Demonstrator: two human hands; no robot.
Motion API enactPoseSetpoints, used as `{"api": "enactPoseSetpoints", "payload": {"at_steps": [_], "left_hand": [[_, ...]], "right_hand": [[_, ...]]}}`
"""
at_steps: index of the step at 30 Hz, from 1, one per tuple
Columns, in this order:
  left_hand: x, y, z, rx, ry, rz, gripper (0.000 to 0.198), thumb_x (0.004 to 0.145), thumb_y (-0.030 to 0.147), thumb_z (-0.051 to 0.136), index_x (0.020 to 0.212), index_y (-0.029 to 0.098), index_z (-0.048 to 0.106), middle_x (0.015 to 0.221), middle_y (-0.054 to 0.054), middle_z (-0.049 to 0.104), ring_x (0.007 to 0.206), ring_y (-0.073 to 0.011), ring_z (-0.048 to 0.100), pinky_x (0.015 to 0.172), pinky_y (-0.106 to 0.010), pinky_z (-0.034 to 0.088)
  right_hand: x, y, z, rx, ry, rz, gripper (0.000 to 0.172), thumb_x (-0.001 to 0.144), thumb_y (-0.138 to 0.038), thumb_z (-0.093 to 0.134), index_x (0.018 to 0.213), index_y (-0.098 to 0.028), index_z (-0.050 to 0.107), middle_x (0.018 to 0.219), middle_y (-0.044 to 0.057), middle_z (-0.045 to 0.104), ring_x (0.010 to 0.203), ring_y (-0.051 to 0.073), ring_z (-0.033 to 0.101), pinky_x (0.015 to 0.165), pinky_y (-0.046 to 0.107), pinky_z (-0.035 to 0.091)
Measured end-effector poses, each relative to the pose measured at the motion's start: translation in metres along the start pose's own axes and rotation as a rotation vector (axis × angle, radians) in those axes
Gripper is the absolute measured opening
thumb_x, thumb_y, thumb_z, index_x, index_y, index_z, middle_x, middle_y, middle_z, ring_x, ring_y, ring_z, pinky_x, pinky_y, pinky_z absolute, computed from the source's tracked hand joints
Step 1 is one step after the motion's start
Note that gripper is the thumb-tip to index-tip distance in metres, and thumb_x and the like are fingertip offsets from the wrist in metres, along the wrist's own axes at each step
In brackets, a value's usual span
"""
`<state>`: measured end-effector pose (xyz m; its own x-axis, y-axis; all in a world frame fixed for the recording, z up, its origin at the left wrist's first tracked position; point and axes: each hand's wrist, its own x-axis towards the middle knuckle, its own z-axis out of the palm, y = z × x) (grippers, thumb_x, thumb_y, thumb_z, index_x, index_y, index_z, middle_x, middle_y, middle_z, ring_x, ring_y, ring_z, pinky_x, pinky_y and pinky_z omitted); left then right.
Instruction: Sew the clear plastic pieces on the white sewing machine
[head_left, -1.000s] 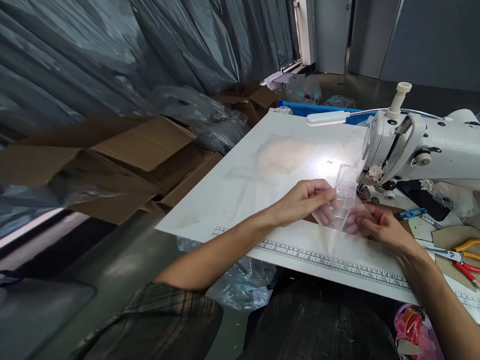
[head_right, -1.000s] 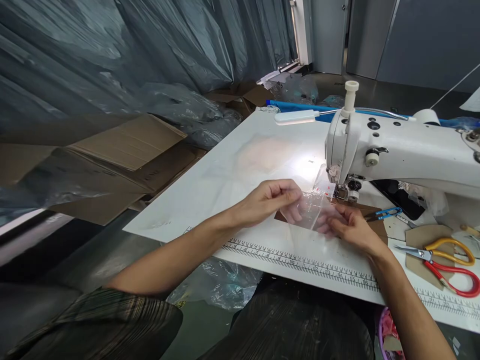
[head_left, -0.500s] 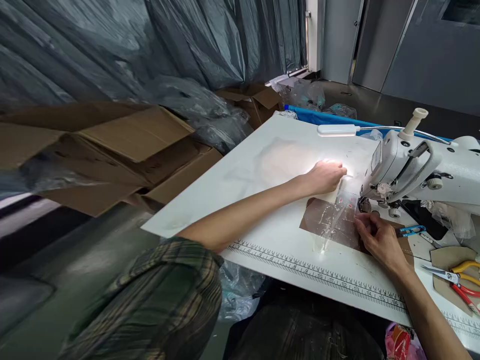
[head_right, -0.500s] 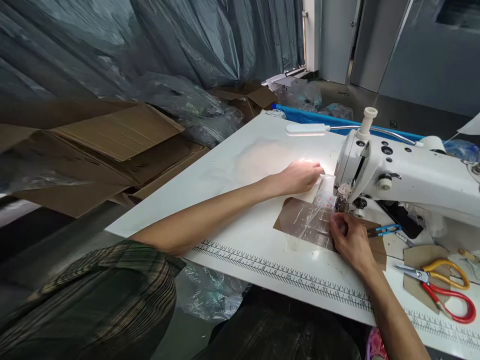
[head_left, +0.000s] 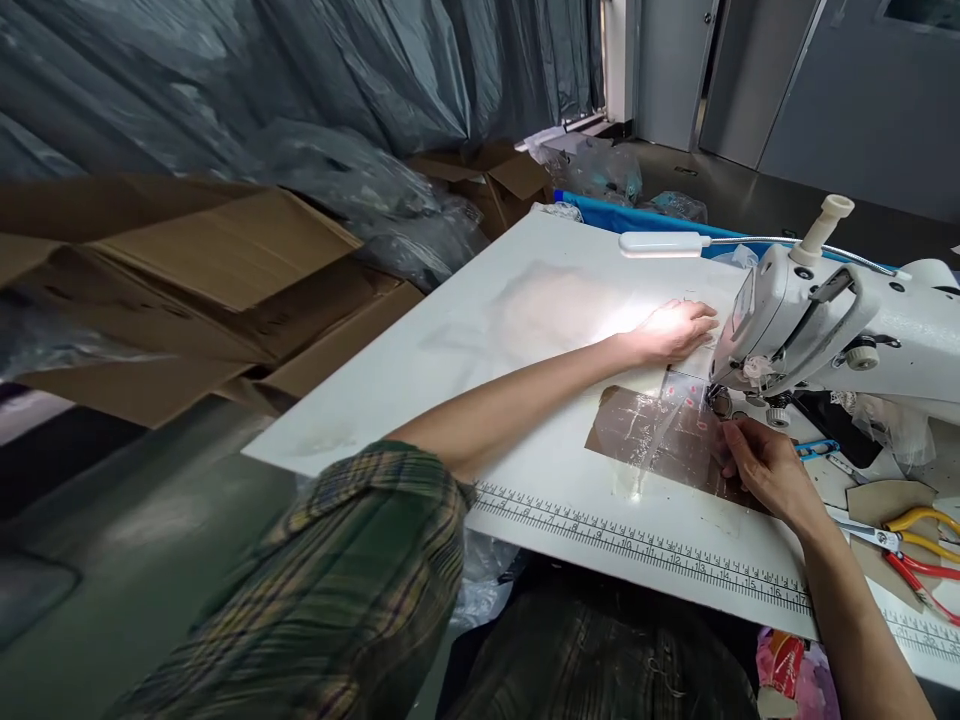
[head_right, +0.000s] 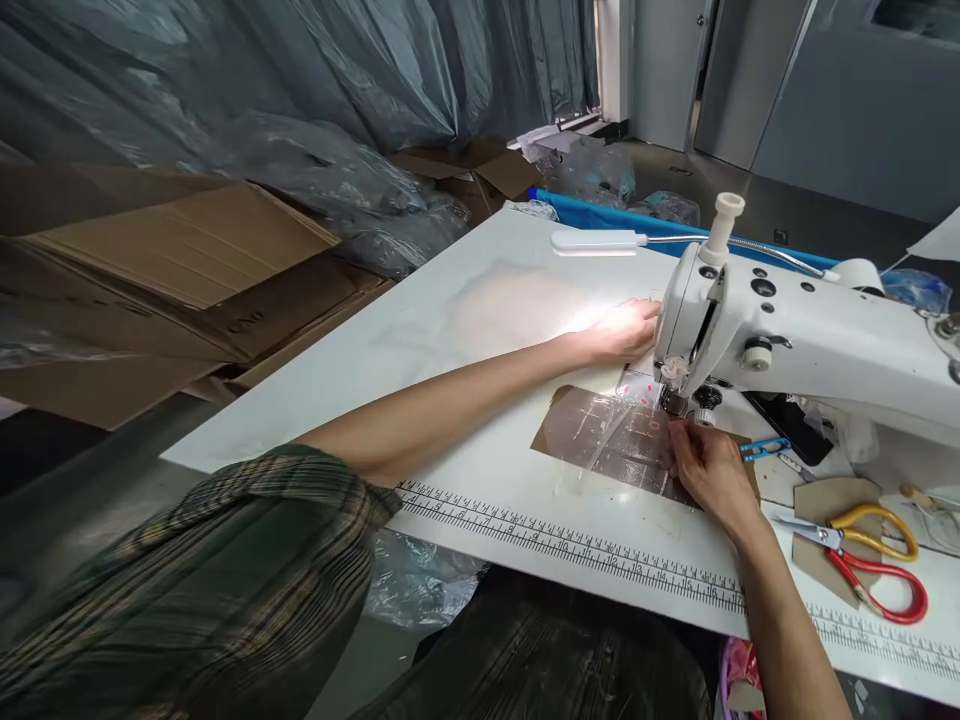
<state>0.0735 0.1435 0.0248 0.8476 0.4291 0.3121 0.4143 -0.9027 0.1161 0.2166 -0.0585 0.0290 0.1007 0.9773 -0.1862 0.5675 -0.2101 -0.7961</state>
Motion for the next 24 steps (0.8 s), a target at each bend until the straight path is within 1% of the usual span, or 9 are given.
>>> {"api": "enactPoseSetpoints", "payload": {"at_steps": [3, 6, 8, 10, 14, 17, 20, 22, 24], "left_hand": [[-0.030, 0.022, -0.014, 0.021, 0.011, 0.001, 0.028, 0.095, 0.013, 0.041, 0.109, 0.015, 0.065, 0.114, -0.011, 0.064, 0.087, -0.0179, 0.062, 0.070, -0.029, 0.046], [-0.062, 0.050, -0.021, -0.012, -0.072, 0.147, 0.023, 0.094, 0.021, 0.047, 0.096, 0.016, 0.069, 0.095, -0.006, 0.068, 0.080, -0.0172, 0.062, 0.070, -0.030, 0.047], [-0.077, 0.061, -0.021, 0.007, -0.123, 0.219, 0.027, 0.095, 0.034, 0.052, 0.107, 0.015, 0.067, 0.111, -0.009, 0.068, 0.088, -0.0206, 0.063, 0.075, -0.033, 0.048], [-0.085, 0.062, -0.017, 0.061, -0.126, 0.238, 0.038, 0.095, 0.044, 0.053, 0.117, 0.014, 0.063, 0.128, -0.014, 0.062, 0.099, -0.0251, 0.062, 0.082, -0.038, 0.048], [-0.089, 0.051, -0.008, 0.073, -0.003, 0.256, 0.038, 0.099, 0.047, 0.049, 0.118, 0.016, 0.060, 0.133, -0.015, 0.060, 0.108, -0.0257, 0.061, 0.092, -0.041, 0.046], [-0.091, 0.052, -0.006, 0.065, 0.200, 0.214, 0.029, 0.102, 0.036, 0.044, 0.110, 0.014, 0.061, 0.121, -0.014, 0.065, 0.100, -0.0223, 0.063, 0.085, -0.038, 0.048], [-0.094, 0.067, -0.004, 0.103, 0.374, 0.164, 0.023, 0.102, 0.023, 0.041, 0.105, 0.012, 0.061, 0.107, -0.012, 0.069, 0.089, -0.0193, 0.063, 0.075, -0.033, 0.048], [-0.093, 0.078, -0.001, 0.114, 0.417, 0.178, 0.021, 0.100, 0.019, 0.043, 0.106, 0.011, 0.062, 0.106, -0.012, 0.069, 0.090, -0.0187, 0.063, 0.076, -0.032, 0.048], [-0.092, 0.083, 0.002, 0.096, 0.378, 0.208, 0.021, 0.099, 0.017, 0.045, 0.108, 0.011, 0.062, 0.107, -0.011, 0.070, 0.092, -0.0184, 0.063, 0.079, -0.032, 0.048]], "right_hand": [[-0.001, -0.002, 0.002, -0.089, 0.068, -0.081, 0.037, 0.084, -0.052, 0.050, 0.086, -0.019, 0.067, 0.055, 0.001, 0.063, 0.049, 0.016, 0.057, 0.047, 0.025, 0.042], [-0.001, -0.001, 0.009, -0.182, 0.183, -0.135, 0.029, 0.079, -0.047, 0.056, 0.084, -0.020, 0.067, 0.061, 0.002, 0.065, 0.052, 0.015, 0.056, 0.050, 0.026, 0.039], [-0.001, 0.001, 0.013, -0.222, 0.231, -0.154, 0.027, 0.078, -0.045, 0.055, 0.083, -0.021, 0.066, 0.063, 0.002, 0.065, 0.054, 0.015, 0.056, 0.052, 0.026, 0.039], [0.000, 0.004, 0.016, -0.236, 0.259, -0.167, 0.027, 0.080, -0.044, 0.053, 0.083, -0.021, 0.066, 0.064, 0.003, 0.066, 0.055, 0.015, 0.056, 0.052, 0.027, 0.039], [0.002, 0.007, 0.017, -0.222, 0.288, -0.215, 0.027, 0.083, -0.042, 0.051, 0.084, -0.020, 0.067, 0.069, 0.003, 0.068, 0.055, 0.015, 0.056, 0.054, 0.027, 0.041], [0.003, 0.008, 0.017, -0.229, 0.293, -0.287, 0.026, 0.085, -0.040, 0.051, 0.086, -0.020, 0.068, 0.072, 0.004, 0.069, 0.058, 0.015, 0.058, 0.057, 0.028, 0.045], [0.002, 0.009, 0.019, -0.299, 0.304, -0.359, 0.025, 0.088, -0.036, 0.049, 0.088, -0.021, 0.069, 0.076, 0.004, 0.069, 0.064, 0.017, 0.061, 0.062, 0.029, 0.048], [0.001, 0.010, 0.021, -0.385, 0.308, -0.393, 0.025, 0.089, -0.034, 0.048, 0.091, -0.021, 0.069, 0.082, 0.006, 0.070, 0.071, 0.019, 0.064, 0.065, 0.030, 0.049], [0.000, 0.010, 0.023, -0.485, 0.286, -0.401, 0.027, 0.090, -0.033, 0.046, 0.092, -0.020, 0.069, 0.087, 0.008, 0.070, 0.073, 0.021, 0.065, 0.063, 0.031, 0.048]]}}
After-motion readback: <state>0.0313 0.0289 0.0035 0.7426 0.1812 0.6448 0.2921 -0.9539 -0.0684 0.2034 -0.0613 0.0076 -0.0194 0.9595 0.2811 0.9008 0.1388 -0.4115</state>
